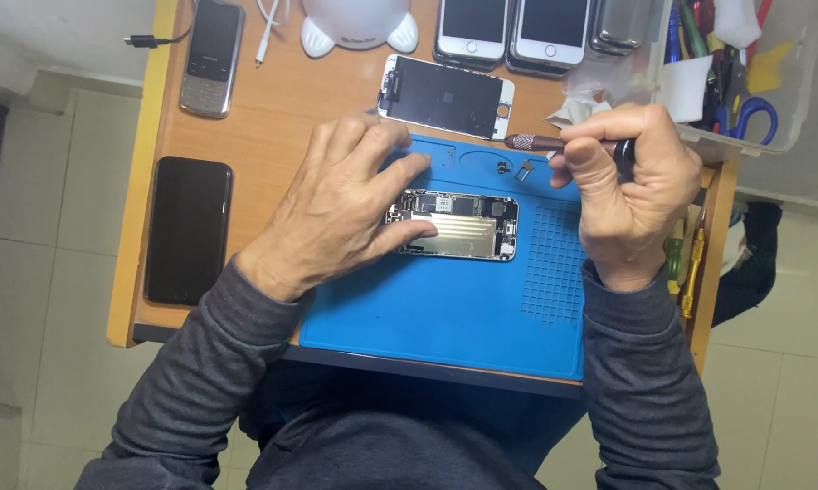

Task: Installing a motherboard into a mobile phone housing and securing it with screws using a precision screwdriver.

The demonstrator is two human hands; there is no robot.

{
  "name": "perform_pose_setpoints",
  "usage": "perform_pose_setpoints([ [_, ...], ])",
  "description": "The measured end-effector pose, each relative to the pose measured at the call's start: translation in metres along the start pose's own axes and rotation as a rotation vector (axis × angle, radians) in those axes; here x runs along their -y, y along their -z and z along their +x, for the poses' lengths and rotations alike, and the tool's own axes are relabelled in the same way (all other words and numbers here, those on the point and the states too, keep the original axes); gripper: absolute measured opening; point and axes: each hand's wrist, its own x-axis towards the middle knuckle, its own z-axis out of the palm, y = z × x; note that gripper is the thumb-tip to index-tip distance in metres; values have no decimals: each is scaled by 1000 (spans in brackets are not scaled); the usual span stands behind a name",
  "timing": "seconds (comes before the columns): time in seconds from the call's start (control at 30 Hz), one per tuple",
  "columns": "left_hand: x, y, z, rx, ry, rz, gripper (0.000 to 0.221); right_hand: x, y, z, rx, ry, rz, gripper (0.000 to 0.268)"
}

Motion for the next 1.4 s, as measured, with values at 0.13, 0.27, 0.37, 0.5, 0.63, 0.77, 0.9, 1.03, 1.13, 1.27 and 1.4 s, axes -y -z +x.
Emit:
perform_pose_setpoints([
  [0.13, -1, -7, 6, -4, -10, 112, 72, -1, 0, 0, 9, 3, -12, 38],
  [0.27, 1, -17, 12, 26, -18, 154, 80, -1, 2, 2, 32, 23, -43, 38],
  [0.37, 2, -23, 14, 50, -25, 119, 79, 0, 3, 2, 32, 20, -42, 39],
  [0.5, 5, -26, 13, 45, -25, 133, 78, 3, 3, 3, 41, 46, -81, 38],
  [0.63, 7, -22, 12, 56, -9, 122, 76, 5, 3, 5, 57, 32, -99, 39],
  [0.77, 9, -19, 10, 23, -7, 88, 75, 7, 1, 5, 98, 6, -69, 40],
  [0.9, 10, -16, 7, 13, 7, 61, 72, 3, -3, 4, 160, -6, -62, 36],
  [1.03, 11, -14, 7, -4, -18, 76, 70, -4, -8, 3, 178, 25, -55, 32],
  [1.13, 10, -14, 7, 11, -26, 84, 70, -8, -10, 1, 182, 16, -62, 31],
  [1.27, 11, -13, 6, -29, -50, 39, 62, -11, -12, 1, 192, 37, -48, 29],
  [1.4, 9, -7, 7, -118, -64, 18, 27, -10, -13, 2, 226, 19, -49, 26],
])
